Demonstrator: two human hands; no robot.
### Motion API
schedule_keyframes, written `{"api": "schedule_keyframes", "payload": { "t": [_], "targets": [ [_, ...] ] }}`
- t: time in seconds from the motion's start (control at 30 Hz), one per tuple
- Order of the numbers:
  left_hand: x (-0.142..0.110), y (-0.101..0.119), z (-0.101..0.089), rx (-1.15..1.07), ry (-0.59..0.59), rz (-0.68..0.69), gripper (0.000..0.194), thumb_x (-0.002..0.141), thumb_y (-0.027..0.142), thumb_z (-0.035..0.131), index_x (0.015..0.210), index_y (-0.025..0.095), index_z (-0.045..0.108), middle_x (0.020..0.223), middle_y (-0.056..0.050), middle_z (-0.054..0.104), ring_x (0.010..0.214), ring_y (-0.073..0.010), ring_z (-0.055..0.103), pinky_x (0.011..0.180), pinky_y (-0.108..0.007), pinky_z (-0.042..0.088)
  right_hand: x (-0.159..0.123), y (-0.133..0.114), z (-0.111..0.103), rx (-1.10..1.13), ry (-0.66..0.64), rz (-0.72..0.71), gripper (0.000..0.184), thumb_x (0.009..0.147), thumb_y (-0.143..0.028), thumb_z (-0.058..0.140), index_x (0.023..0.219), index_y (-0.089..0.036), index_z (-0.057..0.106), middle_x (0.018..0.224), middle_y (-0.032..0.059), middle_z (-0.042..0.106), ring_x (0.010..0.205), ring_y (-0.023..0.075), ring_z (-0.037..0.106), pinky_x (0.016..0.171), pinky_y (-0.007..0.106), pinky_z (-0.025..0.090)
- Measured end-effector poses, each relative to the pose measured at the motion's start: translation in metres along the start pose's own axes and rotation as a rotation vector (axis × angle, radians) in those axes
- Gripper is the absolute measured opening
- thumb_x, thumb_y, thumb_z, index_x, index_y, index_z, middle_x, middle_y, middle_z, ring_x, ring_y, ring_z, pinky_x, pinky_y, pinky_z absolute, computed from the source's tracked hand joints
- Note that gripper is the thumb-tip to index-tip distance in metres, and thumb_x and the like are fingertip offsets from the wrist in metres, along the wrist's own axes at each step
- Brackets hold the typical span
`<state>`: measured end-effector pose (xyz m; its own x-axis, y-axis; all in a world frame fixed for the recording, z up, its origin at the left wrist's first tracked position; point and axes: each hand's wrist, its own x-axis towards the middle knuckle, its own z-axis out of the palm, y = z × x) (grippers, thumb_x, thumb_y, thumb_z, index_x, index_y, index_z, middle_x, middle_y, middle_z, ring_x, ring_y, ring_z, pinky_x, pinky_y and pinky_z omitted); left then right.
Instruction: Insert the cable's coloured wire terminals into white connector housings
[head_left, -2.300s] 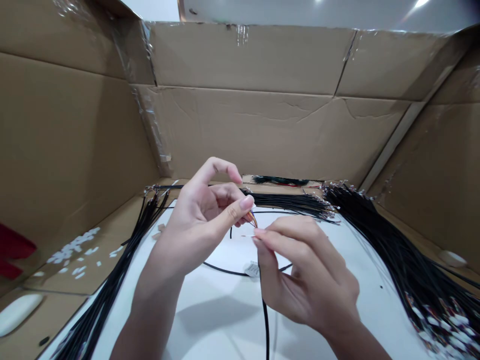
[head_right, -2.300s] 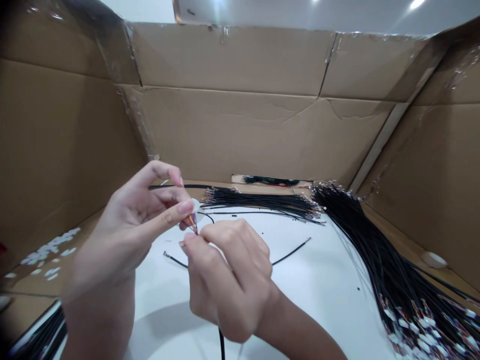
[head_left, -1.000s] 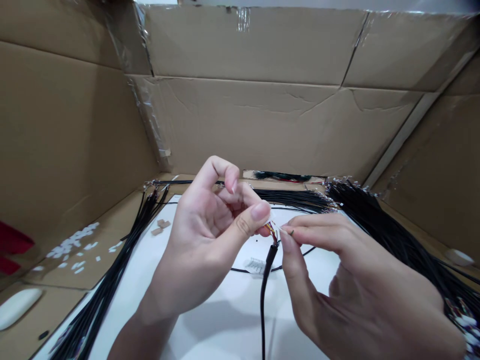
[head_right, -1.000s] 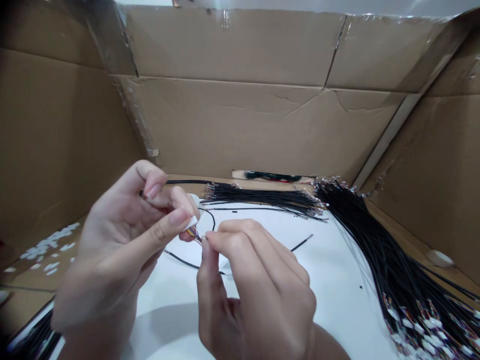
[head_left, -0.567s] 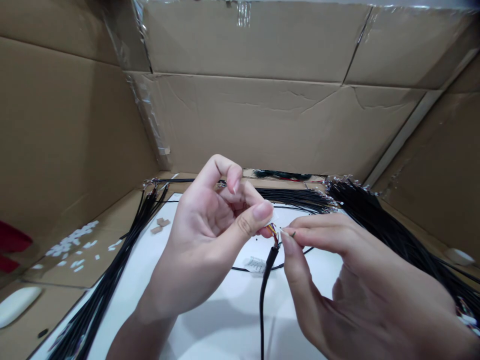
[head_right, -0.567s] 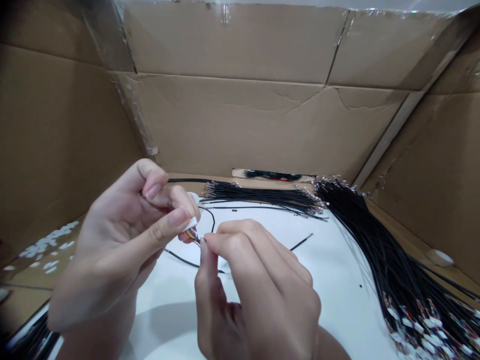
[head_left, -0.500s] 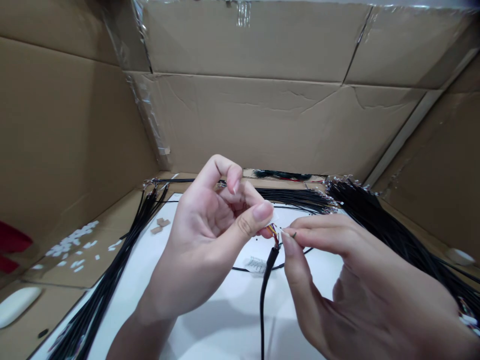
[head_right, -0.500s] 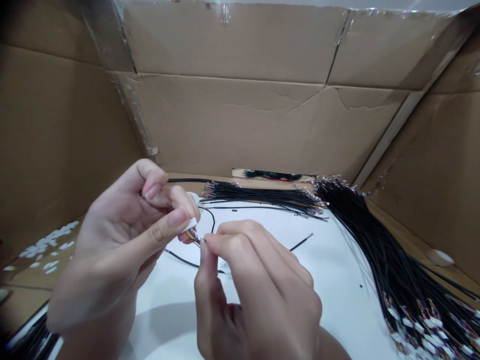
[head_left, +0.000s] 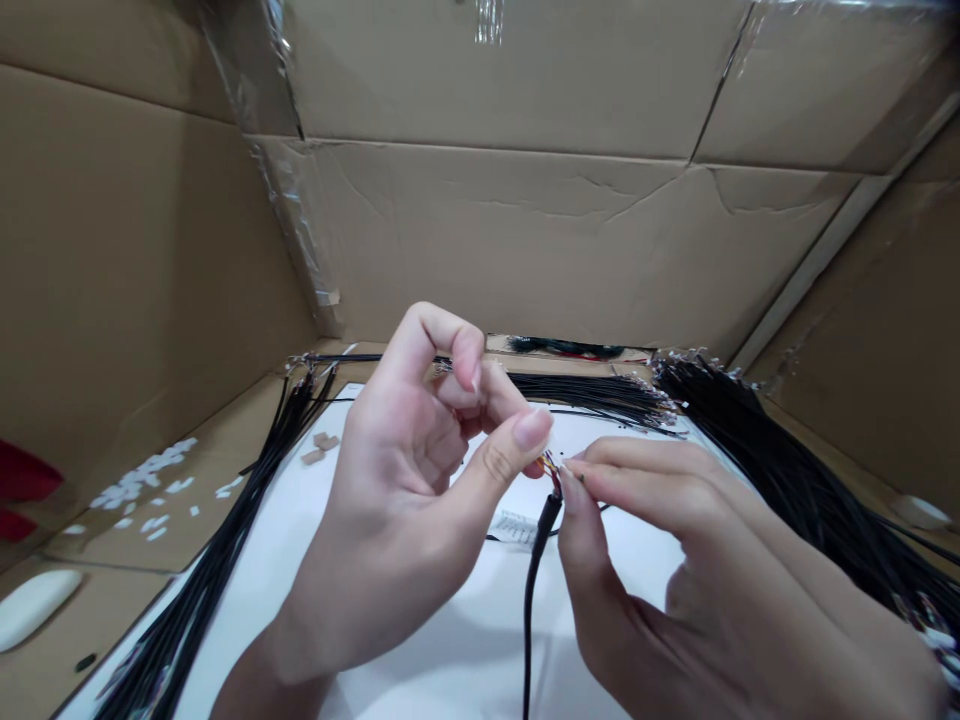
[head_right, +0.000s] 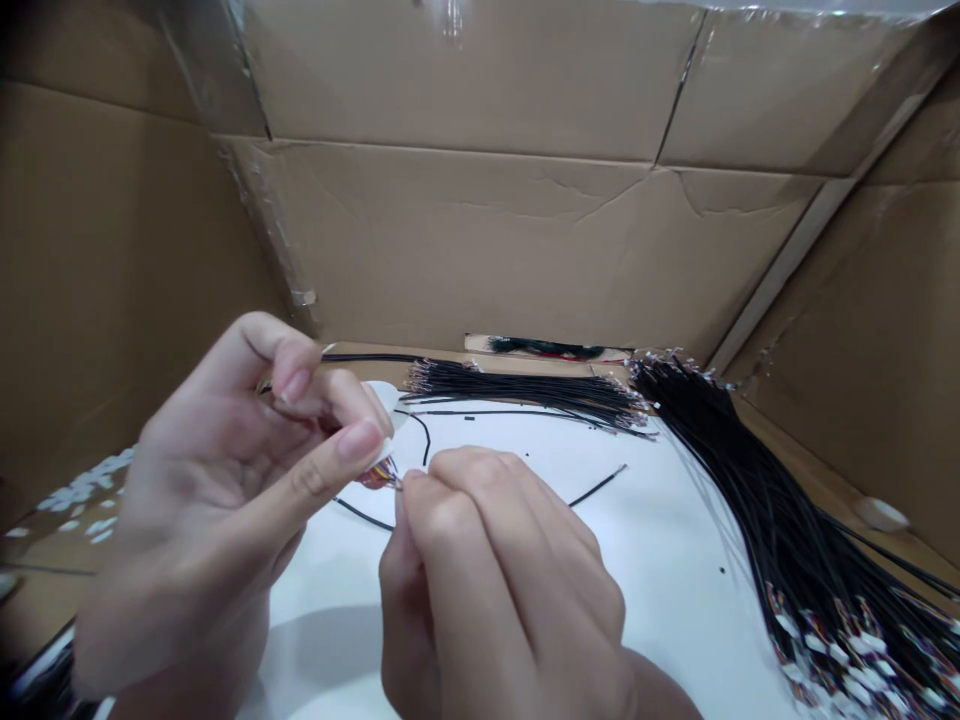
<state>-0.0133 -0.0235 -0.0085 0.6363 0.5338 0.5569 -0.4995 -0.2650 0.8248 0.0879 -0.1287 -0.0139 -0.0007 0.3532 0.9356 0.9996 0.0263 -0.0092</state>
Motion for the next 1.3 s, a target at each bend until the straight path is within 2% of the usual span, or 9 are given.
{"api": "schedule_keyframes", "payload": {
  "t": [0.1, 0.37, 0.53, 0.7, 0.77, 0.9, 1.03, 1.13, 1.3],
  "targets": [
    [0.001, 0.000, -0.002, 0.065, 0.021, 0.023, 0.028, 0.087, 0.009, 0.063, 0.084, 0.024, 0.039, 0.072, 0.006, 0.053, 0.065, -0.0036, 0.052, 0.061, -0.008, 0.048, -0.005, 0.000, 0.001, 0.004, -0.033, -0.017, 0.013, 0.079, -0.007, 0.054, 0.073, -0.015, 0.062, 0.068, 0.0031, 0.070, 0.064, 0.0092, 0.069, 0.067, 0.012, 0.056],
    [-0.001, 0.006, -0.006, 0.170, -0.025, 0.008, 0.025, 0.087, 0.011, 0.062, 0.086, 0.025, 0.042, 0.074, 0.004, 0.049, 0.067, -0.0086, 0.047, 0.059, -0.015, 0.045, -0.005, 0.000, 0.003, 0.035, -0.073, -0.055, 0.012, 0.082, -0.009, 0.053, 0.077, -0.016, 0.061, 0.069, 0.0035, 0.068, 0.061, 0.0104, 0.068, 0.061, 0.016, 0.059],
    [0.000, 0.006, -0.007, 0.160, -0.067, -0.008, 0.027, 0.086, 0.012, 0.065, 0.086, 0.026, 0.042, 0.074, 0.004, 0.048, 0.066, -0.0094, 0.046, 0.058, -0.016, 0.045, -0.003, 0.000, 0.000, 0.022, -0.120, -0.055, 0.012, 0.083, -0.010, 0.055, 0.076, -0.017, 0.062, 0.070, 0.0027, 0.069, 0.062, 0.0105, 0.068, 0.063, 0.016, 0.059],
    [0.003, 0.004, -0.008, 0.075, -0.087, -0.054, 0.024, 0.089, 0.014, 0.062, 0.085, 0.025, 0.041, 0.074, 0.004, 0.048, 0.066, -0.0077, 0.046, 0.058, -0.014, 0.044, -0.004, -0.001, 0.005, 0.044, -0.109, -0.050, 0.013, 0.081, -0.009, 0.055, 0.071, -0.016, 0.059, 0.067, 0.0024, 0.065, 0.062, 0.0098, 0.067, 0.061, 0.014, 0.057],
    [0.004, 0.003, -0.007, 0.020, -0.106, -0.065, 0.026, 0.088, 0.012, 0.063, 0.084, 0.025, 0.041, 0.074, 0.005, 0.049, 0.066, -0.0069, 0.047, 0.058, -0.013, 0.044, -0.005, -0.003, 0.010, 0.117, -0.074, 0.012, 0.014, 0.080, -0.007, 0.055, 0.070, -0.016, 0.059, 0.067, 0.0020, 0.065, 0.064, 0.0087, 0.067, 0.060, 0.012, 0.055],
    [0.004, 0.002, -0.005, -0.051, -0.037, -0.042, 0.028, 0.087, 0.008, 0.062, 0.083, 0.024, 0.040, 0.072, 0.005, 0.050, 0.064, -0.0064, 0.049, 0.059, -0.013, 0.045, -0.010, -0.007, 0.021, 0.437, 0.097, 0.288, 0.012, 0.082, -0.005, 0.060, 0.078, -0.016, 0.062, 0.073, -0.0011, 0.069, 0.069, 0.0084, 0.066, 0.066, 0.016, 0.056],
    [0.005, -0.002, -0.001, -0.069, 0.038, -0.009, 0.030, 0.086, 0.012, 0.066, 0.081, 0.023, 0.038, 0.069, 0.006, 0.050, 0.062, -0.0062, 0.048, 0.057, -0.013, 0.044, -0.009, -0.002, 0.023, 0.678, 0.083, 0.438, 0.012, 0.079, -0.005, 0.068, 0.081, -0.017, 0.067, 0.078, 0.0000, 0.070, 0.074, 0.0127, 0.066, 0.063, 0.023, 0.055],
    [0.005, -0.004, 0.000, -0.074, 0.052, -0.009, 0.031, 0.086, 0.016, 0.068, 0.081, 0.023, 0.038, 0.070, 0.006, 0.051, 0.062, -0.0068, 0.048, 0.058, -0.015, 0.045, -0.004, 0.004, 0.022, 0.830, 0.035, 0.471, 0.012, 0.076, -0.004, 0.068, 0.083, -0.014, 0.069, 0.080, 0.0028, 0.068, 0.076, 0.0127, 0.065, 0.061, 0.020, 0.055],
    [0.004, -0.005, -0.001, -0.081, 0.049, -0.006, 0.031, 0.086, 0.016, 0.068, 0.082, 0.023, 0.039, 0.071, 0.006, 0.051, 0.062, -0.0056, 0.047, 0.057, -0.013, 0.043, -0.003, 0.006, 0.024, 0.914, 0.048, 0.477, 0.013, 0.076, -0.001, 0.068, 0.080, -0.014, 0.069, 0.077, 0.0007, 0.064, 0.078, 0.0098, 0.061, 0.063, 0.016, 0.054]
  ]
}}
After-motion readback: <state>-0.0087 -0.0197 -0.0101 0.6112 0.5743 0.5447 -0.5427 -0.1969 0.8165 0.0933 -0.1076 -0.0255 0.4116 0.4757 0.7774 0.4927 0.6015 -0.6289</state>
